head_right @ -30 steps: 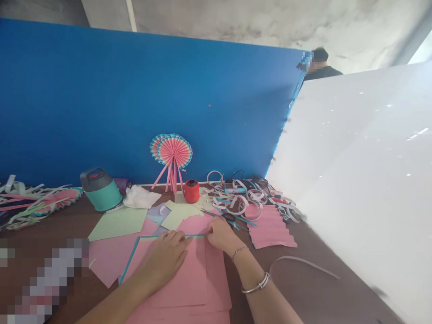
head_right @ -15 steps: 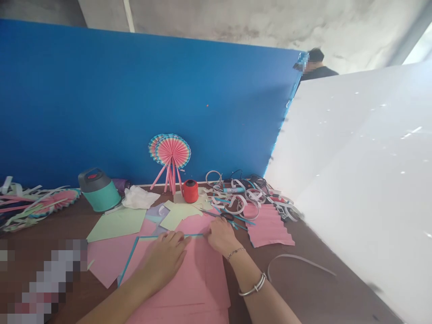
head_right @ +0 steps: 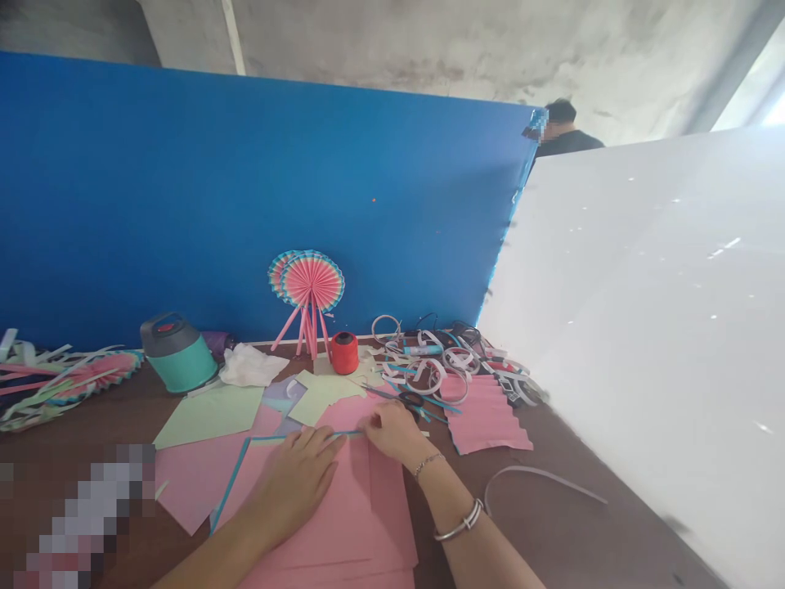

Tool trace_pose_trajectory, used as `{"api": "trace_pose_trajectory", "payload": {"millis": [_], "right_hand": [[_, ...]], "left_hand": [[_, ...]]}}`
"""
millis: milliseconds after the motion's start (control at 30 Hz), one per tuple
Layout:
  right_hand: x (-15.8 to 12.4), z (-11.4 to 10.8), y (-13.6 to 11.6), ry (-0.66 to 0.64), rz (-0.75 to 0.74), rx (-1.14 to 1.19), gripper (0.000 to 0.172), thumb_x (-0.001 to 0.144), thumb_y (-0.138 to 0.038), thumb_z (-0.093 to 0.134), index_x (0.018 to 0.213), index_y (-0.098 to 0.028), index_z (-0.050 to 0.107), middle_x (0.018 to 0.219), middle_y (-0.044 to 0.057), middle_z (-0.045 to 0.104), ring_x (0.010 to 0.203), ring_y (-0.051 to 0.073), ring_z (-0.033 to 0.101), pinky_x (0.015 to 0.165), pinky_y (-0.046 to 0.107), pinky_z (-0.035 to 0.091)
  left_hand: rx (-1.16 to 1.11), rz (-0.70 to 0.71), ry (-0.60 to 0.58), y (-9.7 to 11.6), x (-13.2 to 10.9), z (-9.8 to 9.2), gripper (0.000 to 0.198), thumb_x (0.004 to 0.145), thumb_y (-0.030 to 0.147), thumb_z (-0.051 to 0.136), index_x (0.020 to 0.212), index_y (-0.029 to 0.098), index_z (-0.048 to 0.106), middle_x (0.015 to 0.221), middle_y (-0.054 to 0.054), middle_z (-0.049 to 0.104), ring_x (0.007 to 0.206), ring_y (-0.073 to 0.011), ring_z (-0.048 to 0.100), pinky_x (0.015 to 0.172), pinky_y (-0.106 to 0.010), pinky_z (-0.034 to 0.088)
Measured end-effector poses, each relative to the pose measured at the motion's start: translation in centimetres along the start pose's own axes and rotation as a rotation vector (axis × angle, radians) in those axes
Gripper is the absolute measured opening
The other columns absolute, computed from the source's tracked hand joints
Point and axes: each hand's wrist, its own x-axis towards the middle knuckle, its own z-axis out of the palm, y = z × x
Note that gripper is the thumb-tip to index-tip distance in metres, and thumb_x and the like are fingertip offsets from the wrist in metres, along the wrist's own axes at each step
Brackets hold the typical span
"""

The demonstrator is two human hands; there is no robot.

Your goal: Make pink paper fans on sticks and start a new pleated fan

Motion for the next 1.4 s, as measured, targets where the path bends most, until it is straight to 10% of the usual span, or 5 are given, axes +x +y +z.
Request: {"api": "trace_pose_trajectory", "payload": {"millis": [667, 933, 1400], "right_hand": [[-0.6, -0.9, -2.5, 0.051, -0.213, 0.352, 0.007, 0.072, -0.014, 0.055, 0.067, -0.018, 0.055, 0.066, -0.001, 0.056, 0.063, 0.012, 0.047, 0.056, 0.021, 0.035], [-0.7, -0.6, -2.6, 0.058, -0.19, 0.409, 0.005, 0.075, -0.019, 0.057, 0.071, -0.017, 0.059, 0.07, 0.001, 0.061, 0.066, 0.013, 0.052, 0.06, 0.022, 0.039], [-0.4, -0.4, -2.3, 0.063, -0.121, 0.582, 0.013, 0.073, -0.023, 0.056, 0.064, -0.015, 0.061, 0.064, 0.001, 0.062, 0.063, 0.013, 0.054, 0.059, 0.022, 0.042]], "left_hand": [[-0.14, -0.137, 0.341, -2.3, 0.2, 1.7, 0.037, 0.091, 0.028, 0.036, 0.126, 0.023, 0.044, 0.127, -0.007, 0.051, 0.117, -0.0235, 0.043, 0.097, -0.041, 0.036], [-0.308, -0.209, 0.304, -2.6, 0.8, 1.0, 0.022, 0.091, 0.025, 0.037, 0.083, 0.022, 0.058, 0.088, -0.001, 0.065, 0.089, -0.0185, 0.056, 0.088, -0.039, 0.038], [-0.327, -0.189, 0.36, -2.7, 1.2, 1.5, 0.021, 0.089, 0.026, 0.043, 0.086, 0.024, 0.064, 0.085, 0.0, 0.067, 0.087, -0.0186, 0.057, 0.089, -0.039, 0.034]]}}
